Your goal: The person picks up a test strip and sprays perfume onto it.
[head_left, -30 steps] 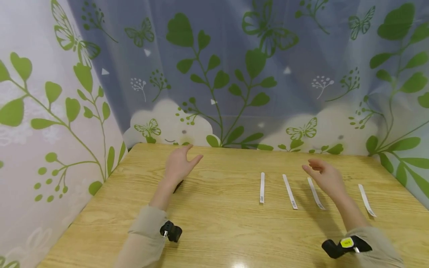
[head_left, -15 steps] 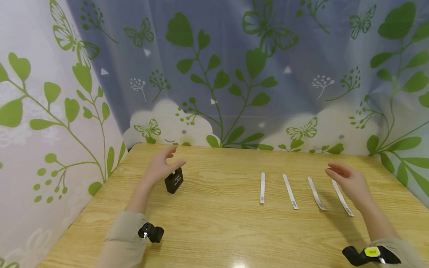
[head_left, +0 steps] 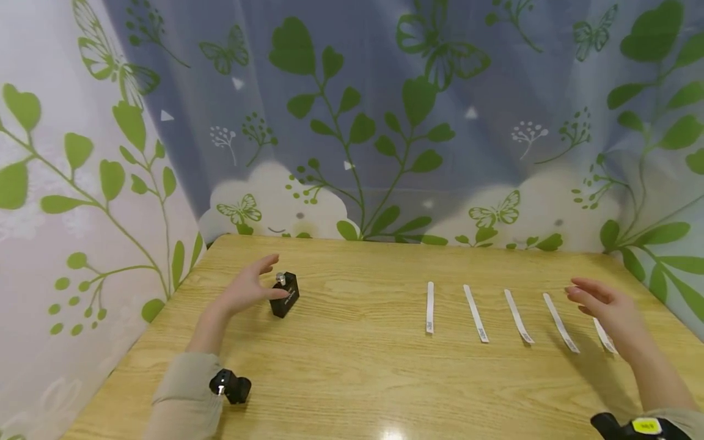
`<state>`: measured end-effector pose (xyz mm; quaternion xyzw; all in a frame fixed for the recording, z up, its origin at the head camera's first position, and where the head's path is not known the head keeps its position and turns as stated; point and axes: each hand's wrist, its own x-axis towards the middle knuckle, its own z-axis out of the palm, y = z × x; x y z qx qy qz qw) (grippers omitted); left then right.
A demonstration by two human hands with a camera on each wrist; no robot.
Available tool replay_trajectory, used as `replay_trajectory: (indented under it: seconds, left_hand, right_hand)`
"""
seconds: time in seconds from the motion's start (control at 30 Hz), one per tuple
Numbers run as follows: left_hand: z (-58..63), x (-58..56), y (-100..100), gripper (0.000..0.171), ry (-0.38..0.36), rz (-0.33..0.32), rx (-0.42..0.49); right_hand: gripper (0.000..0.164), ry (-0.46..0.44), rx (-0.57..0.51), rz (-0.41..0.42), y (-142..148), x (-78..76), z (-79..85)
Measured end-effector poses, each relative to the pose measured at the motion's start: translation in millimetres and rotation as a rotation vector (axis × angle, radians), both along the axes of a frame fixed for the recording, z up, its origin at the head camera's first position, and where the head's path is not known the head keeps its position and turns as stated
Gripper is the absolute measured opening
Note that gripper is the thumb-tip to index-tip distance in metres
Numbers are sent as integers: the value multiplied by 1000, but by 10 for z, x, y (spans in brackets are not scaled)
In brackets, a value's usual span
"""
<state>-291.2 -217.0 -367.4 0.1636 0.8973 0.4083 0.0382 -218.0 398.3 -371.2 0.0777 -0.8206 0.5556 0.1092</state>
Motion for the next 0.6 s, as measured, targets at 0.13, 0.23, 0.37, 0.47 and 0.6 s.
replay_trajectory:
  seconds: [0.13,0.23,0.37,0.47,0.6]
  left_hand:
    - [-21,-24,-41,94,-49,-65,27]
    - [-34,-34,-77,95,-96,-113,62]
    - [-70,-49,-128,94,-126,-170,90]
    - [-96,-67,-145,93,-122,-215,102]
    - [-108,-82,-156,92,-135,-253,122]
  right_hand:
    - [35,-22,-169,52,169,33,-43]
    - [29,-49,-233,32,368,8,-151]
    - [29,-85,-156,-82,771,-98,-426]
    - [53,-120,-59,-176,1059,-165,-619]
    - [51,-152,-127,-203,1154,-130,-654]
